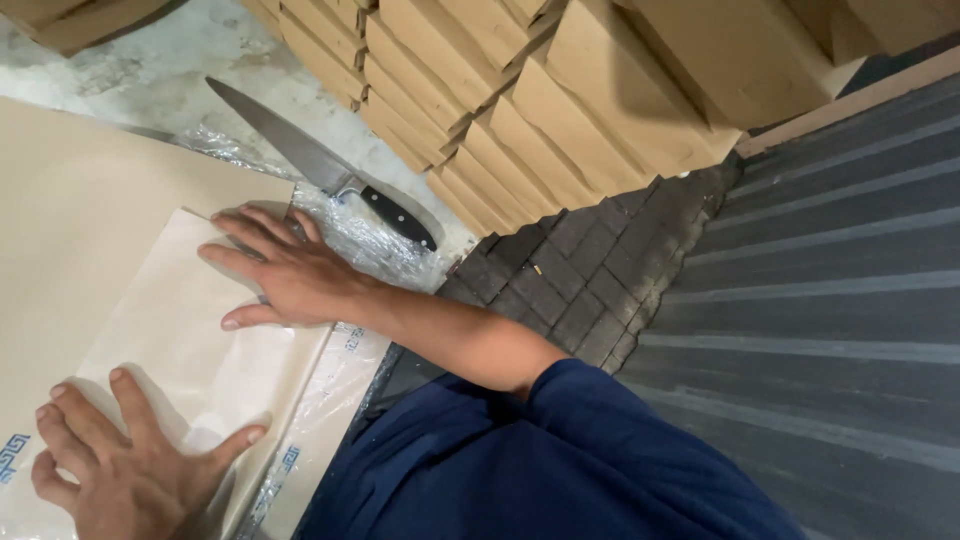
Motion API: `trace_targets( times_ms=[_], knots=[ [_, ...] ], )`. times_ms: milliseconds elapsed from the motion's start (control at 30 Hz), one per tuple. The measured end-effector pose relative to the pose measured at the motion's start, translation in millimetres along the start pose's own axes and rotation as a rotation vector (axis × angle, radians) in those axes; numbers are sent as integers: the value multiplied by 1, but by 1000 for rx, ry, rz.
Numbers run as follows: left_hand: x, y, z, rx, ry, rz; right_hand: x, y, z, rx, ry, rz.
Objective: Unfolding cardboard food boxes and cutting paper liners to size with a knife before placing them inside.
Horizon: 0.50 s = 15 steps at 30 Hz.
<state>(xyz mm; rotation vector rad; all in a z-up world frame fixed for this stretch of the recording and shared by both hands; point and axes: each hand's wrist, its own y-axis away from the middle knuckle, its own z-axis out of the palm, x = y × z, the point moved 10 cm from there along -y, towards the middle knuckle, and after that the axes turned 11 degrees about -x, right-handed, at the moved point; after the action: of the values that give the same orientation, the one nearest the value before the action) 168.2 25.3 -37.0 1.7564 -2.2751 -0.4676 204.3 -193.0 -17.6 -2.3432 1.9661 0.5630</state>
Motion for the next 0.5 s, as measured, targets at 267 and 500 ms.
trace_targets(
  times_ms=[267,500],
  knots=[
    [8,17,-25,116,40,86,0,-2,1,-16,-29,-3],
    [7,-1,-10,-117,-128,22,0,-2,-4,-13,-8,-12]
  ],
)
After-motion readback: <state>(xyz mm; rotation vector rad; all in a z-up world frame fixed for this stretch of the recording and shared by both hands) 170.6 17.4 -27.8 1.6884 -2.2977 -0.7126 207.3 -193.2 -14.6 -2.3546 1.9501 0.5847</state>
